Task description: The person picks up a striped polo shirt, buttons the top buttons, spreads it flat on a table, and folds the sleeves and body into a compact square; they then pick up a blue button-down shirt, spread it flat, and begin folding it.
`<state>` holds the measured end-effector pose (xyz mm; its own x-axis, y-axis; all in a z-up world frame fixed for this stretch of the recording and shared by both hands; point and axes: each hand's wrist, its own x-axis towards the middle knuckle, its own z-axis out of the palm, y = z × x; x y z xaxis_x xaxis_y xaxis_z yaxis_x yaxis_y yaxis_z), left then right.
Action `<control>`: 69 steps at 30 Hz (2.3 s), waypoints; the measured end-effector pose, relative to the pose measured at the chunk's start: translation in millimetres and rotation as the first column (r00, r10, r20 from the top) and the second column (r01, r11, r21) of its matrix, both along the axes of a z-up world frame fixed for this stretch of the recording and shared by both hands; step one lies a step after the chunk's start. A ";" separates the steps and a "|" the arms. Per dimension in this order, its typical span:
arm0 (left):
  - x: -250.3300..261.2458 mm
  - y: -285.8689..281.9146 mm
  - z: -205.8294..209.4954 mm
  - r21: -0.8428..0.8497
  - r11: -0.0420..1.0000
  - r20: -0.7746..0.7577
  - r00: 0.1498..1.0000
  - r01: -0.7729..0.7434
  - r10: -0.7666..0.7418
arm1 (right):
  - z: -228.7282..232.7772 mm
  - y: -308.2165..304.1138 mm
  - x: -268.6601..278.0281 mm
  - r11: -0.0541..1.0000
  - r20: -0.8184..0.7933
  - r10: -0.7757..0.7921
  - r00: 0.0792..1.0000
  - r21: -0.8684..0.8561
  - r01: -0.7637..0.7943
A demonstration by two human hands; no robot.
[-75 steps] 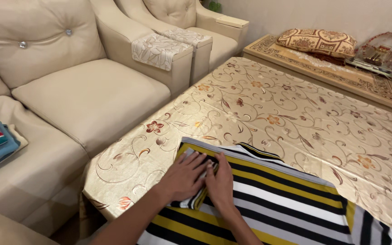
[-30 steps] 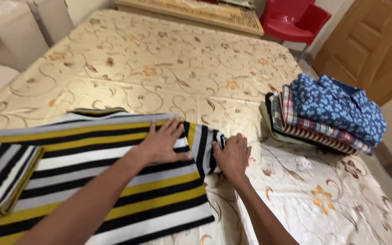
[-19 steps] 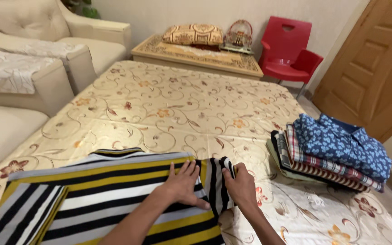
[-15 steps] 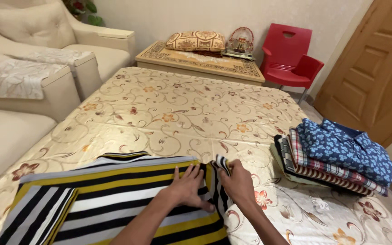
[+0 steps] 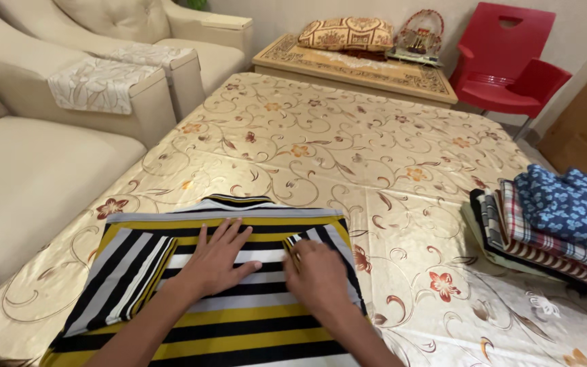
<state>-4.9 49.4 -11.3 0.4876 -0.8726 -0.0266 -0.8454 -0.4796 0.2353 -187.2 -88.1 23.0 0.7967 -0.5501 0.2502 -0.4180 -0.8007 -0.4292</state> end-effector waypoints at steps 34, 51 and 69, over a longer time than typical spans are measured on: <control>-69.6 -116.4 -2.0 -0.109 0.992 -0.017 0.998 0.063 -0.065 | -62.4 -157.3 -80.7 0.996 0.205 -0.091 0.974 -0.005 0.094; -121.6 -176.9 -19.8 -0.121 0.950 0.055 0.957 0.289 -0.284 | -31.0 -187.3 -111.2 0.867 -0.404 -0.259 0.877 0.303 0.396; -118.2 -145.3 5.9 -0.024 0.971 -0.077 0.968 0.238 -0.239 | -6.1 -130.6 -52.3 0.660 -0.040 -0.206 0.978 0.732 0.169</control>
<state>-123.1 -95.9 -5.4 0.2624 -0.9640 -0.0432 -0.9136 -0.2625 0.3106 -239.5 -218.7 16.9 0.6551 -0.7078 -0.2643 -0.4911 -0.1330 -0.8609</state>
